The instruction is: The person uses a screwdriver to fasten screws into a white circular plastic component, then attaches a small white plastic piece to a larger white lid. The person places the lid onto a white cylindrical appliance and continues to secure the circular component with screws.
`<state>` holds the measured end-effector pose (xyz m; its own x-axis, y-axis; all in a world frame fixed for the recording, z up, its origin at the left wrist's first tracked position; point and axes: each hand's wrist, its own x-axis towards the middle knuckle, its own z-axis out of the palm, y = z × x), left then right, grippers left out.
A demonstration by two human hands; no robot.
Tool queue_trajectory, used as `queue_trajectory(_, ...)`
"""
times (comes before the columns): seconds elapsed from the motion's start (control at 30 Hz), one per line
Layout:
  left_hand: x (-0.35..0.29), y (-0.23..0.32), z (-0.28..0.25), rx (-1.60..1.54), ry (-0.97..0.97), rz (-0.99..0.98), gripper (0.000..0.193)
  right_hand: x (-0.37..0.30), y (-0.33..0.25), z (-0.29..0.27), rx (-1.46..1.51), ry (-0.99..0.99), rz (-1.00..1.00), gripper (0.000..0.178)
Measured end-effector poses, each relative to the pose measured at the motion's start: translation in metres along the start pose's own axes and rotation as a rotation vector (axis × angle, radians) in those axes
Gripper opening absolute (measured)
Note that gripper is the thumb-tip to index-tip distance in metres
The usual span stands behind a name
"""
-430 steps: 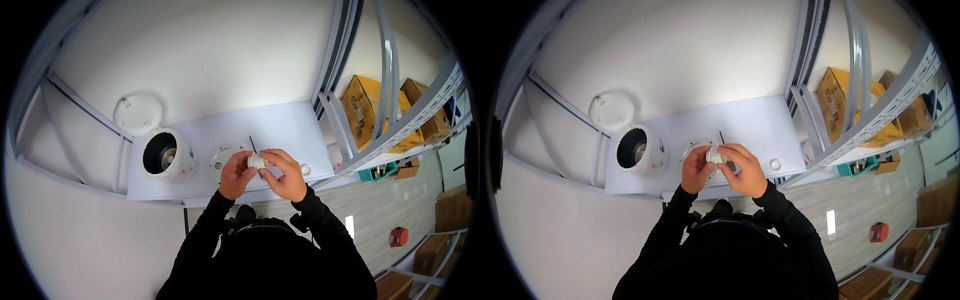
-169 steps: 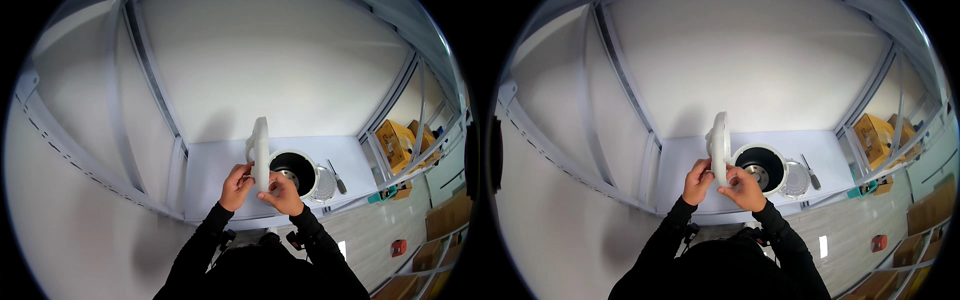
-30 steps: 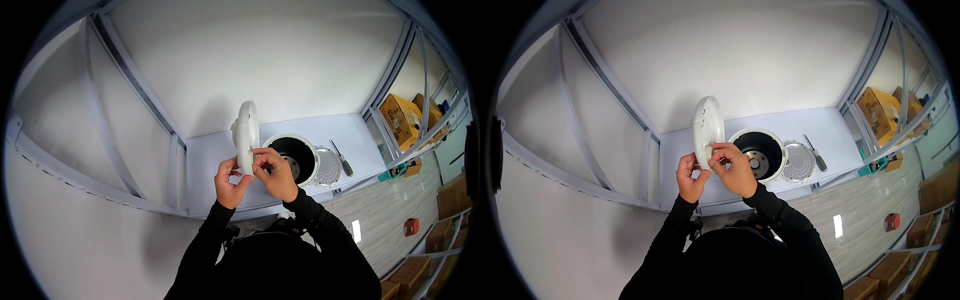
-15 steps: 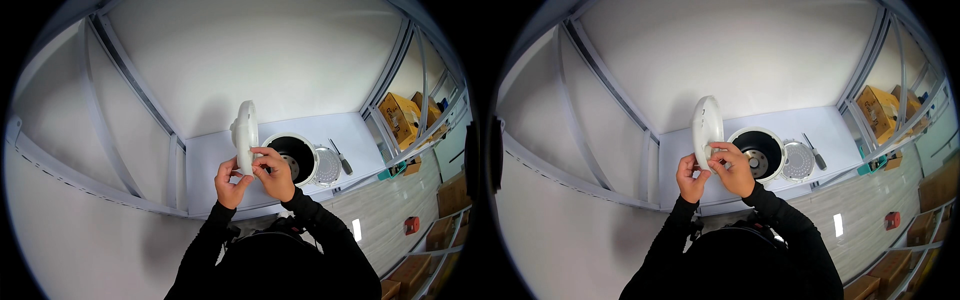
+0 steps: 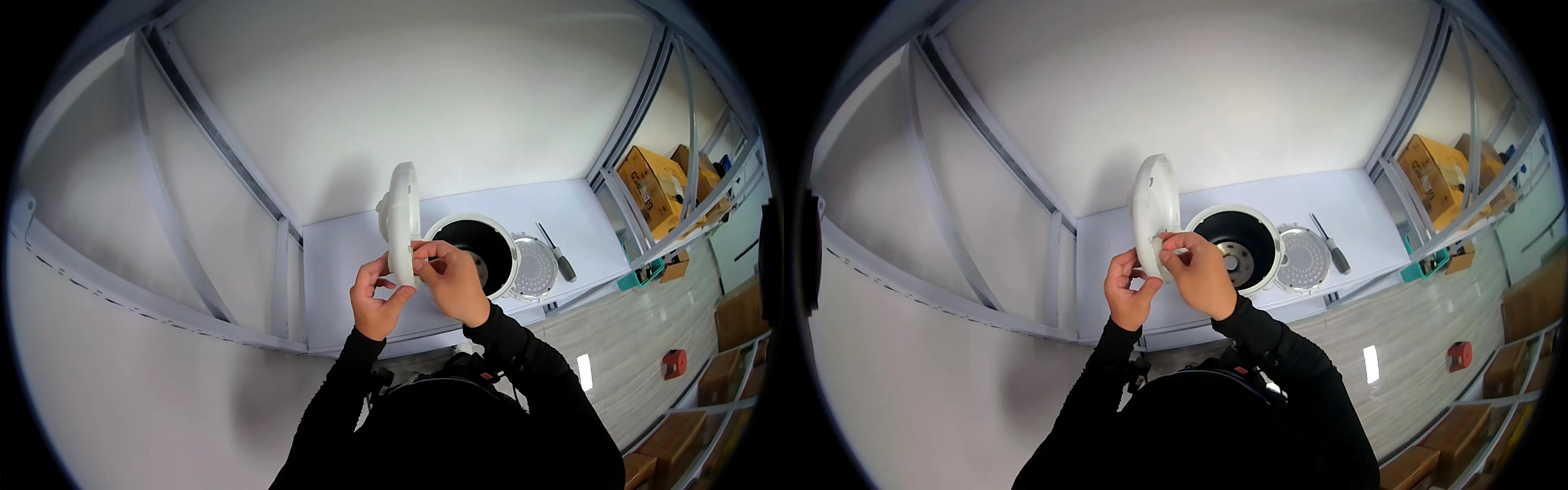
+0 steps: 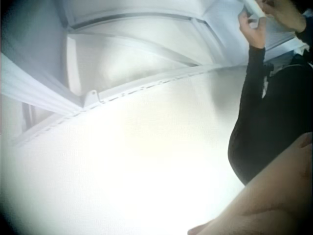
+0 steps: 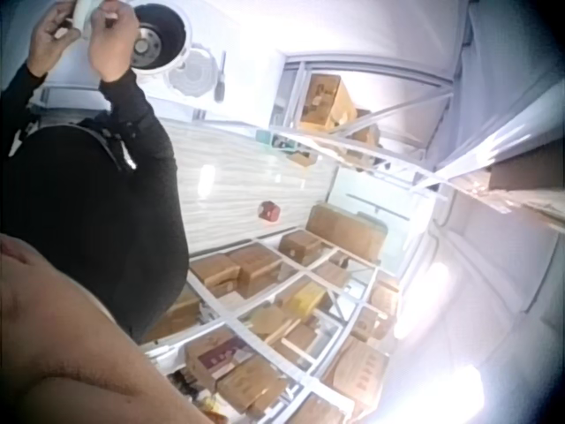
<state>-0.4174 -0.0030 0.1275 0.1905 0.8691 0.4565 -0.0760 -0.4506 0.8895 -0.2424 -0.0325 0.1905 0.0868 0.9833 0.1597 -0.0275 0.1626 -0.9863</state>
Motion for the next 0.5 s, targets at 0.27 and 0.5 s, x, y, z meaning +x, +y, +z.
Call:
queue_trajectory(0.27,-0.002,-0.003,0.001,-0.007,0.016,0.005,0.069,-0.011,-0.014,0.008,-0.177,-0.019,-0.135,0.012)
queue_trajectory(0.5,0.000,-0.002,0.000,-0.019,0.032,0.009,0.065,-0.013,0.006,0.011,0.116,0.070,-0.111,0.018)
